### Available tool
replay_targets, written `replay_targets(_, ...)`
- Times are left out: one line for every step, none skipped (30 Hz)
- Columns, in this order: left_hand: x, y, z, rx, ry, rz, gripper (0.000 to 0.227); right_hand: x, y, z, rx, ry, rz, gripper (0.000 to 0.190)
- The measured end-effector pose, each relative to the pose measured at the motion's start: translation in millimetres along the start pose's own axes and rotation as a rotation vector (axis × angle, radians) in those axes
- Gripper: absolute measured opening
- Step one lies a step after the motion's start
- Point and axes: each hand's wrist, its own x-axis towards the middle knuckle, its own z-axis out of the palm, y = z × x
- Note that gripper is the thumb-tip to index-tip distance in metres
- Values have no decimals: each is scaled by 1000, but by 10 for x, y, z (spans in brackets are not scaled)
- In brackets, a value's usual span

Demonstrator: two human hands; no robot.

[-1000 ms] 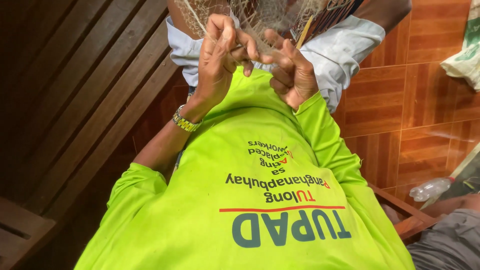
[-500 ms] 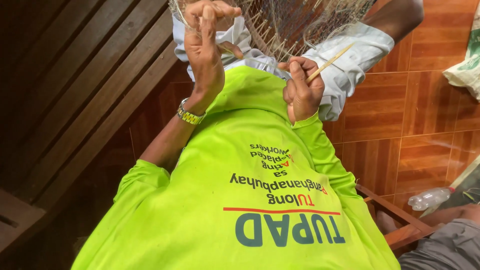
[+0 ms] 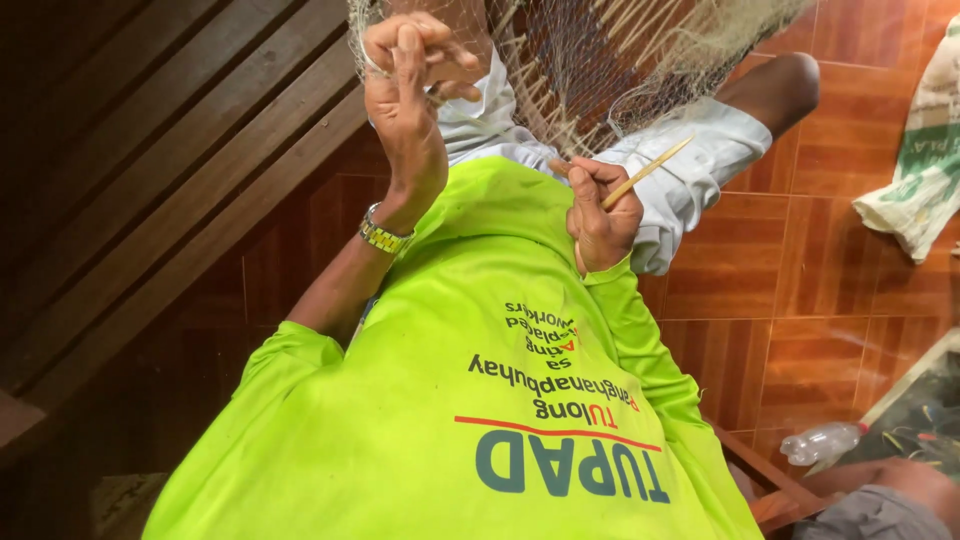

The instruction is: Repairing a fishing net by weaving new mesh sections and tying knots using a wooden shuttle and scissors.

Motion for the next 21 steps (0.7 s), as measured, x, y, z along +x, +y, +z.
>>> replay_targets(5, 56, 42, 2, 4, 7, 18, 36, 6, 6, 1, -8, 0, 15)
replay_targets(7, 100, 94, 66, 13, 0, 18, 62, 19, 0, 4, 7, 16, 17)
replay_targets(6, 135, 152, 130, 22, -7, 17, 93, 35, -15, 7, 21, 32, 19)
replay_targets(-25, 88, 109, 136, 22, -15, 17, 84, 51, -28, 9, 26, 40, 19)
replay_targets(-55, 44, 65, 137, 11, -11, 17, 74, 65, -39, -13, 38, 45, 19)
replay_targets(-27, -5, 28, 134, -3, 6, 16, 127, 70, -24, -31, 44, 37, 19)
replay_targets(26, 45, 77, 136, -8, 11, 16, 152, 10, 36, -25, 43, 32, 19)
replay_targets(24, 109, 106, 139, 20, 11, 16, 124, -41, 81, -12, 7, 60, 17)
replay_targets(22, 172, 130, 141, 48, 10, 17, 94, -87, 130, 1, -30, 88, 15)
replay_targets(57, 184, 108, 146, 48, 10, 17, 102, -82, 135, 5, -31, 90, 15)
replay_targets(92, 198, 83, 185, 51, 41, 16, 106, -75, 143, 14, -26, 95, 16)
replay_targets(104, 214, 56, 222, 56, 68, 16, 89, -73, 139, 18, -18, 103, 16)
replay_targets(101, 190, 16, 224, 58, 65, 16, 90, -62, 153, 18, -18, 107, 16)
replay_targets(84, 172, -25, 46, 47, -42, 15, 70, -56, 161, 9, -17, 91, 17)
replay_targets(63, 159, -65, -132, 36, -147, 15, 45, -51, 170, 0, -15, 75, 18)
replay_targets(64, 177, -49, -133, 34, -152, 15, 31, -47, 192, 1, -11, 76, 18)
replay_targets(64, 198, -27, -155, 8, -143, 16, 16, -49, 213, -11, 11, 70, 19)
replay_targets(82, 213, 7, -181, -23, -134, 17, 12, -59, 233, -22, 37, 58, 19)
replay_targets(90, 238, 1, -185, -31, -138, 17, 9, -42, 229, -21, 46, 53, 19)
replay_targets(95, 257, 1, -191, -38, -147, 17, 11, -26, 216, -32, 29, 33, 18)
replay_targets(100, 275, 2, -197, -44, -155, 16, 13, -11, 201, -44, 12, 12, 16)
